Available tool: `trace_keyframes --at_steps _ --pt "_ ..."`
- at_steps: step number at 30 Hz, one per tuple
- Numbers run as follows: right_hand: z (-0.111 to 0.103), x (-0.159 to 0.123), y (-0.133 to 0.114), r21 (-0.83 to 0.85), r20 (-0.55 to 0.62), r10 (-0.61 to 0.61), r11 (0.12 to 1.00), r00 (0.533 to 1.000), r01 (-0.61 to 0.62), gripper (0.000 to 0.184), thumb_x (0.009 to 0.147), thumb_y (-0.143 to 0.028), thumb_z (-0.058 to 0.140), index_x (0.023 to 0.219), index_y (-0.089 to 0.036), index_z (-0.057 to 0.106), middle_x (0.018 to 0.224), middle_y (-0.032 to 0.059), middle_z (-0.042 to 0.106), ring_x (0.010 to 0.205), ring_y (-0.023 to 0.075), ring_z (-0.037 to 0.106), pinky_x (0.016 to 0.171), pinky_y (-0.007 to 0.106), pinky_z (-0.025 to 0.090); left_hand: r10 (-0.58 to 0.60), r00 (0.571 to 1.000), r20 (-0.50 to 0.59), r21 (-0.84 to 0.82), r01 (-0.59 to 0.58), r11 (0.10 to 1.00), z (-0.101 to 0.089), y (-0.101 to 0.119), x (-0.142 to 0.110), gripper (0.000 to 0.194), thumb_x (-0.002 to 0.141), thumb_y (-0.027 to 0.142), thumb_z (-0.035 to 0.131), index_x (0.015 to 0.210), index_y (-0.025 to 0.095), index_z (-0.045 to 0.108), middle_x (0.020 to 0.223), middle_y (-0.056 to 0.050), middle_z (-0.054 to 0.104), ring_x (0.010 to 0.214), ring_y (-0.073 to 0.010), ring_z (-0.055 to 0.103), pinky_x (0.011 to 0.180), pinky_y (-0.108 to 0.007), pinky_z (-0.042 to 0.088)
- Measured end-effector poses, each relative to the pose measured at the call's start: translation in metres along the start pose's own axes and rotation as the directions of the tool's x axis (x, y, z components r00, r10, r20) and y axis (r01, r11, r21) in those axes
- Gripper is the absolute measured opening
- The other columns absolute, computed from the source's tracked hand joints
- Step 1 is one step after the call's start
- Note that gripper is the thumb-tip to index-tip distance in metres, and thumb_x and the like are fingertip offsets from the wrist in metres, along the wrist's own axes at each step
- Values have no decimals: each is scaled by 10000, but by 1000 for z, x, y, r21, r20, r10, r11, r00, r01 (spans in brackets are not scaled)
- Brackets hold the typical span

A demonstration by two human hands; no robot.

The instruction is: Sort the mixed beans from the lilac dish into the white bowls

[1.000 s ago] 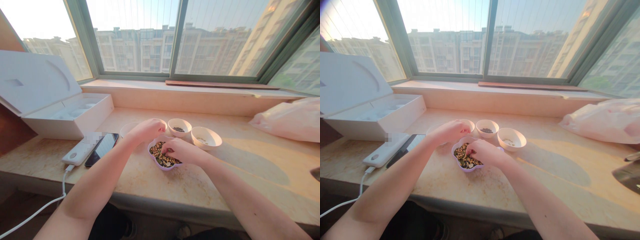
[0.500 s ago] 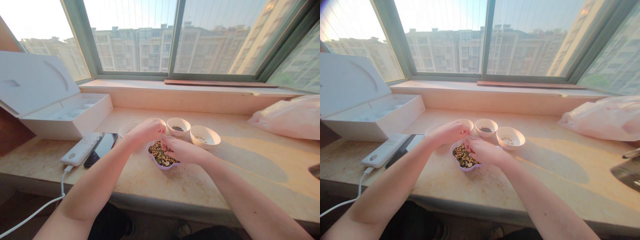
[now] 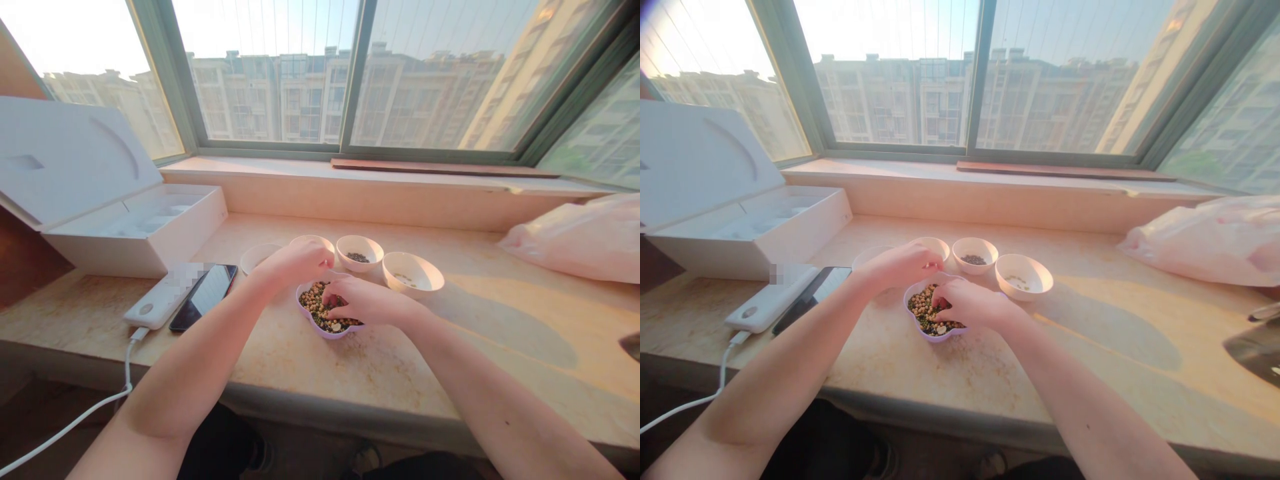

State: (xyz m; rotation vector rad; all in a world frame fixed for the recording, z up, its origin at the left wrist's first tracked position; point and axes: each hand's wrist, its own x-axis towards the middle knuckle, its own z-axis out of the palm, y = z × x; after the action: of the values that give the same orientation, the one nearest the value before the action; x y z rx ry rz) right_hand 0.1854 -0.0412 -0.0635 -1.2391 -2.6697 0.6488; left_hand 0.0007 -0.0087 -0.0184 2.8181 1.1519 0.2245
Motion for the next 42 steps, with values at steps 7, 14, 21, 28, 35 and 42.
trace_keyframes --at_steps 7,14,21,28,35,42 --pt "-3 1 -13 -185 92 21 983 996 -4 161 915 -184 579 773 -170 654 795 46 646 734 166 536 592 297 337 35 999 9 64 -35 997 5 -4 3 273 906 150 503 748 168 725 710 -36 632 691 -151 535 649 -278 351" --pt "-3 1 -18 -238 96 41 971 995 -17 260 942 -170 528 696 -168 610 791 72 638 684 164 518 597 319 343 34 999 -13 35 -34 999 9 -4 3 250 912 133 526 761 167 722 698 -17 623 681 -138 532 661 -269 365" --pt "-9 0 0 -67 -1 -7 998 1000 7 214 973 -235 485 794 -187 591 863 52 670 745 171 557 657 314 394 -16 1000 19 12 16 1000 -1 1 -3 272 953 168 511 843 177 760 781 -26 681 687 -122 547 699 -256 386" --pt "-25 -7 16 187 -84 63 981 994 -46 291 994 -403 482 823 -192 585 822 27 624 751 164 544 650 294 392 14 990 140 -57 -6 998 -2 -1 -4 298 908 139 477 775 148 744 686 1 629 610 -93 468 640 -251 348" --pt "-27 -8 21 254 -96 164 958 982 -136 273 958 -405 507 824 -181 588 818 37 619 682 149 531 577 278 390 71 984 163 -148 -47 988 8 -3 1 272 870 205 522 646 141 660 586 15 520 564 -89 401 531 -270 257" --pt "-20 -4 12 219 -267 148 972 952 -90 247 956 -341 496 823 -178 625 825 45 660 763 178 567 684 311 404 -15 995 94 -259 39 965 14 -1 5 368 931 332 517 634 148 632 556 7 545 539 -92 430 533 -257 278"
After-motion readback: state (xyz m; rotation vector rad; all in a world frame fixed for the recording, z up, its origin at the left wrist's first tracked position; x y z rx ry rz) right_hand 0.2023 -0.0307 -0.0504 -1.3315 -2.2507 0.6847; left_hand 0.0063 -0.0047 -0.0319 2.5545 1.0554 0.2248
